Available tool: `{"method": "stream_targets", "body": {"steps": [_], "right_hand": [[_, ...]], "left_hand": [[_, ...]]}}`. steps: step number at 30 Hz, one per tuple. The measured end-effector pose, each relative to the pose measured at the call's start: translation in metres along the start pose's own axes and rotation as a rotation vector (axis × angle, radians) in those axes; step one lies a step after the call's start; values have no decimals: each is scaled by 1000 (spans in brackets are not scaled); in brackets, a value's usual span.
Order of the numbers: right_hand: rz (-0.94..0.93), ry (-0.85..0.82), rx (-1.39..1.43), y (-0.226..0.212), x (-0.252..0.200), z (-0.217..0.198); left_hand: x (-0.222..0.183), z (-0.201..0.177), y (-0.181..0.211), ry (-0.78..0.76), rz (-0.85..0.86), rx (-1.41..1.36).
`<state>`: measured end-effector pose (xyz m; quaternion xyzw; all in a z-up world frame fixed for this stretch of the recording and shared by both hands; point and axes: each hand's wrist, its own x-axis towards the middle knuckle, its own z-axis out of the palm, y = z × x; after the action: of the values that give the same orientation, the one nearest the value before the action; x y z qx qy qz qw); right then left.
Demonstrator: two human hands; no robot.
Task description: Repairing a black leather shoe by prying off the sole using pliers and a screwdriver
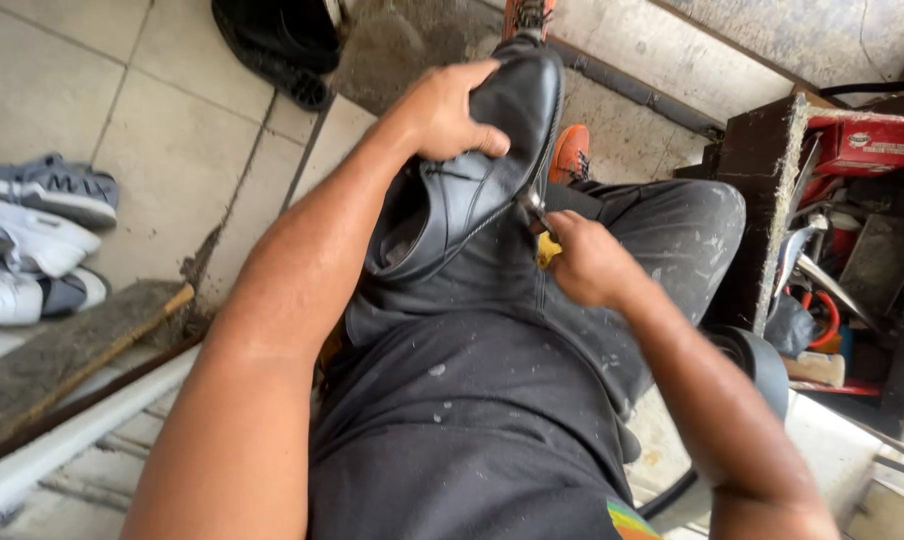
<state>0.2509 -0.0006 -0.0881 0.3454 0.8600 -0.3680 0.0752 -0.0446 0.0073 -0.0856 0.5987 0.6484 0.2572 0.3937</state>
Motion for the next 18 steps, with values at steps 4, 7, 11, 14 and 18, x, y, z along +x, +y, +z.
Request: {"method": "stream_targets", "body": {"steps": [4, 7, 11, 14, 18], "right_hand": [[331, -393, -100, -58, -4, -68], [452, -455, 183, -52, 0, -75], [347, -328, 117, -42, -5, -53], [383, -296, 285, -45, -7, -56], [286, -319, 300, -27, -11, -52]], "left_hand": [[6, -6, 39, -55, -93, 248], [10, -1, 38, -58, -129, 263], [-17, 11, 60, 87, -80, 453], [-52, 12, 74, 66, -66, 682], [-87, 16, 55, 70, -212, 537]]}}
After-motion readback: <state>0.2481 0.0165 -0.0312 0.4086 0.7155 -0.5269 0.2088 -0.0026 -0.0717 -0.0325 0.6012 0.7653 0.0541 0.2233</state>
